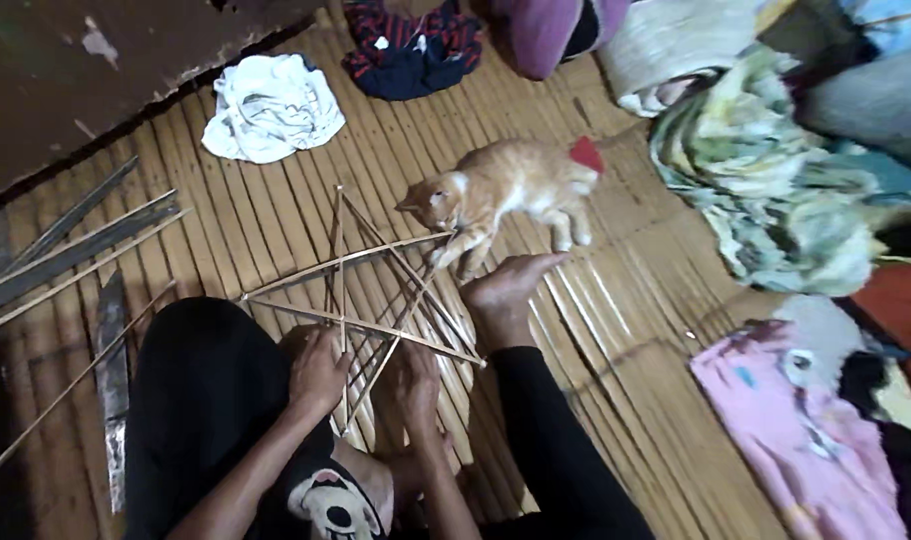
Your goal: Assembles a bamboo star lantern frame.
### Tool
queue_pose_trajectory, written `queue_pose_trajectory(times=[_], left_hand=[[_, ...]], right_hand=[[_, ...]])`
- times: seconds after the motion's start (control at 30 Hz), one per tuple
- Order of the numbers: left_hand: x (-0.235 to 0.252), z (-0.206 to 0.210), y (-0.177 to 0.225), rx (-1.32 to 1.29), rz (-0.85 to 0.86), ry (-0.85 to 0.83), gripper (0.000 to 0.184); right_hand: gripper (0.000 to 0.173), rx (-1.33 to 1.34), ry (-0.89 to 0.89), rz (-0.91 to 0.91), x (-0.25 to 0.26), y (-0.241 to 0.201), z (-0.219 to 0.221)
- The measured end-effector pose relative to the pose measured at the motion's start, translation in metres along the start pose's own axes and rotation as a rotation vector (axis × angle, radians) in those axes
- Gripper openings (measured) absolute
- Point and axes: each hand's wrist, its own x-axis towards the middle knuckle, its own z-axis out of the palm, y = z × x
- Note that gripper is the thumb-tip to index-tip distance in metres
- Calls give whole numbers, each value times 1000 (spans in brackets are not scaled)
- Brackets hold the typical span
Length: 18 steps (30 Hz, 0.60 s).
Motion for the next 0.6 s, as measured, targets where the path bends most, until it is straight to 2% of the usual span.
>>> queue_pose_trajectory(times=[0.1, 0.23, 0.33, 0.47, 0.6], left_hand=[[13, 13, -9, -410, -23, 67, 40], [14, 11, -7, -486, -5, 53, 27], [10, -6, 4, -584, -11, 33, 22], [-6, -36, 15, -620, 55, -1, 20], [-32, -66, 24, -527, 97, 16, 22]], right_hand=[[37, 315, 226, -24, 9, 51, 33], [35, 674, 280, 40, 15, 69, 44], [22, 763, 370, -98, 30, 100, 67], [16, 852, 301, -79, 25, 103, 63], [19, 942, 126, -34, 24, 105, 66]])
